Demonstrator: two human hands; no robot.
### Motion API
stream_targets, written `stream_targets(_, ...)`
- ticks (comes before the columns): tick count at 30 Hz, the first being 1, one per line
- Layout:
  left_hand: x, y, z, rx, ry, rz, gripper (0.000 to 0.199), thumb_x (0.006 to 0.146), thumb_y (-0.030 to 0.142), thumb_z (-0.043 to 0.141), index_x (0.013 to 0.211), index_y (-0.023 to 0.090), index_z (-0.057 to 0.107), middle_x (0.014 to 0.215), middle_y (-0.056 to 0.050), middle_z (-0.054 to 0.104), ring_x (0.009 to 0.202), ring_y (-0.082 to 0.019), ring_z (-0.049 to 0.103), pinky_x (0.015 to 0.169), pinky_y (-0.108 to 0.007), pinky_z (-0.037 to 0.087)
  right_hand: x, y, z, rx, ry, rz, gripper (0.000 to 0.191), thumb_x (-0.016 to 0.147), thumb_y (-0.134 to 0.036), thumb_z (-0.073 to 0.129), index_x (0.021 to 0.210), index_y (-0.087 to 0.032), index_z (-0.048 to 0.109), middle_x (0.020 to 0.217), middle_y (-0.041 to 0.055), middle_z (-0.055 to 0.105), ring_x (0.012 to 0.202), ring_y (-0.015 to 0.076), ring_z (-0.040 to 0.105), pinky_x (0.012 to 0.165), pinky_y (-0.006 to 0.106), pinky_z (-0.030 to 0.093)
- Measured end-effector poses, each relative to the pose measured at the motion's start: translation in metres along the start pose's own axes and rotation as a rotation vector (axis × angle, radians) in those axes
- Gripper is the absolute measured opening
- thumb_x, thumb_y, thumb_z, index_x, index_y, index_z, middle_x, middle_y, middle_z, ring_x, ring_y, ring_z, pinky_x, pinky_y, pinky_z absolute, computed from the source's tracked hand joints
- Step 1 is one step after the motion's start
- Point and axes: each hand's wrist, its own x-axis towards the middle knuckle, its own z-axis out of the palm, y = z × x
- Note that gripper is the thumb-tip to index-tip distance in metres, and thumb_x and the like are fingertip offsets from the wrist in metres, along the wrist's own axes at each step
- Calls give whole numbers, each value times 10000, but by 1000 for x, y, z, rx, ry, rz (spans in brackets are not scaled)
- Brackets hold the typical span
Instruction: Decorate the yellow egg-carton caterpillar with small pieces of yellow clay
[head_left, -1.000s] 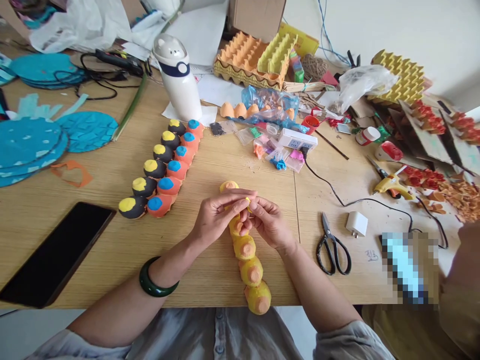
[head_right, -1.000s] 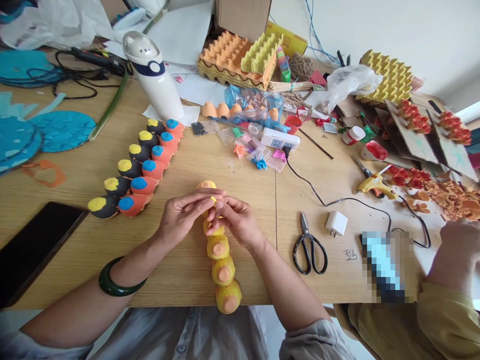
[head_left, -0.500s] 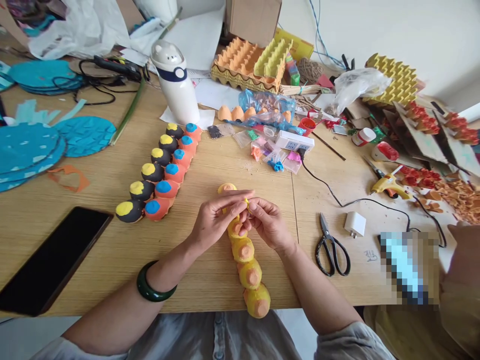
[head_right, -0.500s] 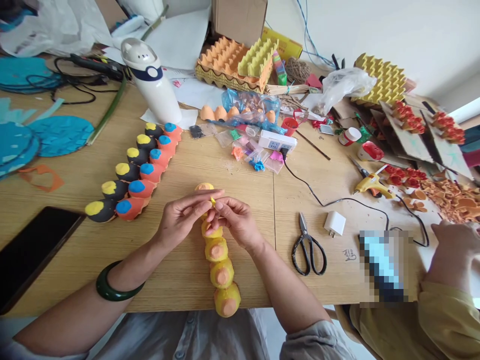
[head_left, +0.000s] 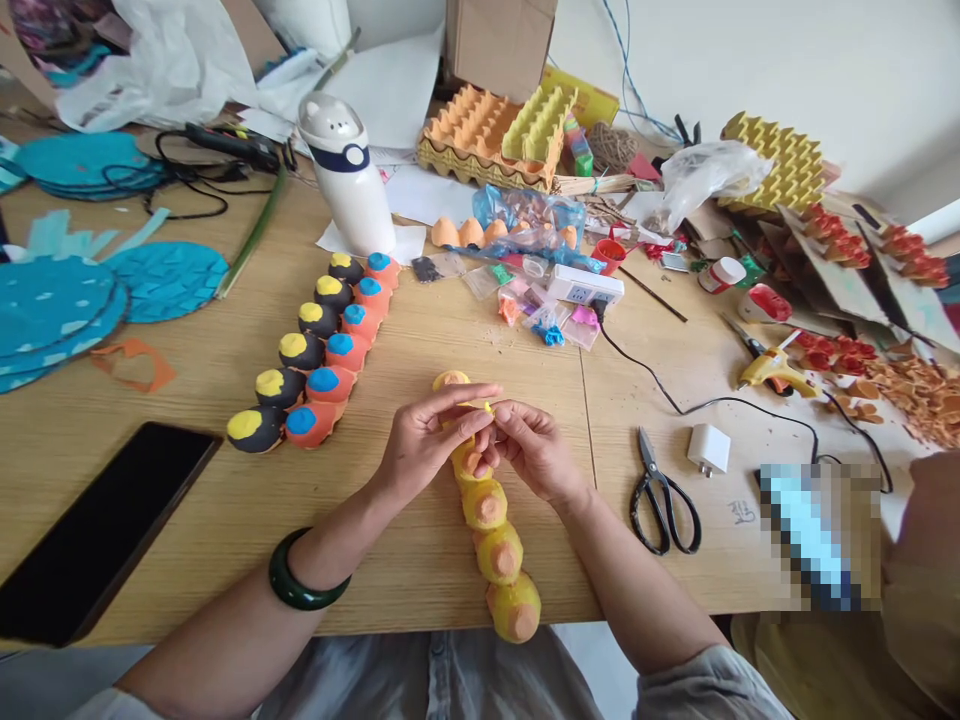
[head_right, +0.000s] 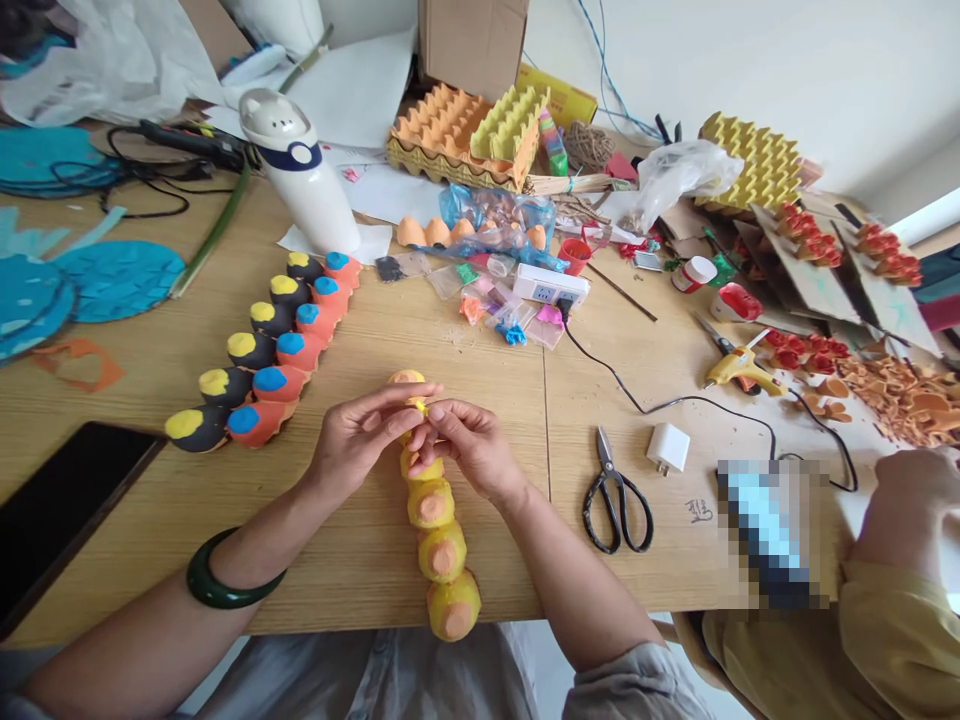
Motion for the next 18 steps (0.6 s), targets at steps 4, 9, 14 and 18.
stream_targets(4,0,1,-1,0,-9,26,190,904,338,781,1052,232,837,1162,-63,811,1058,-217,752,936,-319,602,0,0,-1,-19,1,7,426,881,-572,759,787,-160,714,721,10,714,534,104,636,568,249,612)
stream_targets(9,0,0,0,31,13,92,99,914,271,768,972,239,843,1094,-46,819,1055,-193,734,985,-309,570,1,0,0,-1,-27,21,409,885,-560,760,845,-155,723,765,18,725,568,123,671,560,263,620)
stream_targets(14,0,0,0,69,2,107,192,904,316,778,1066,231,836,1185,-68,805,1135,-223,721,1029,-339,562,1,-1,0,29,-1,13,376,852,-525,812,835,-166,701,736,-9,708,547,104,655,554,244,614)
stream_targets(18,2,-1,0,111,4,197,116,903,266,773,992,248,846,1109,-55,819,1107,-213,723,1056,-350,540,1,-1,0,24,-16,21,395,862,-539,796,812,-158,706,730,4,712,556,119,667,553,258,618)
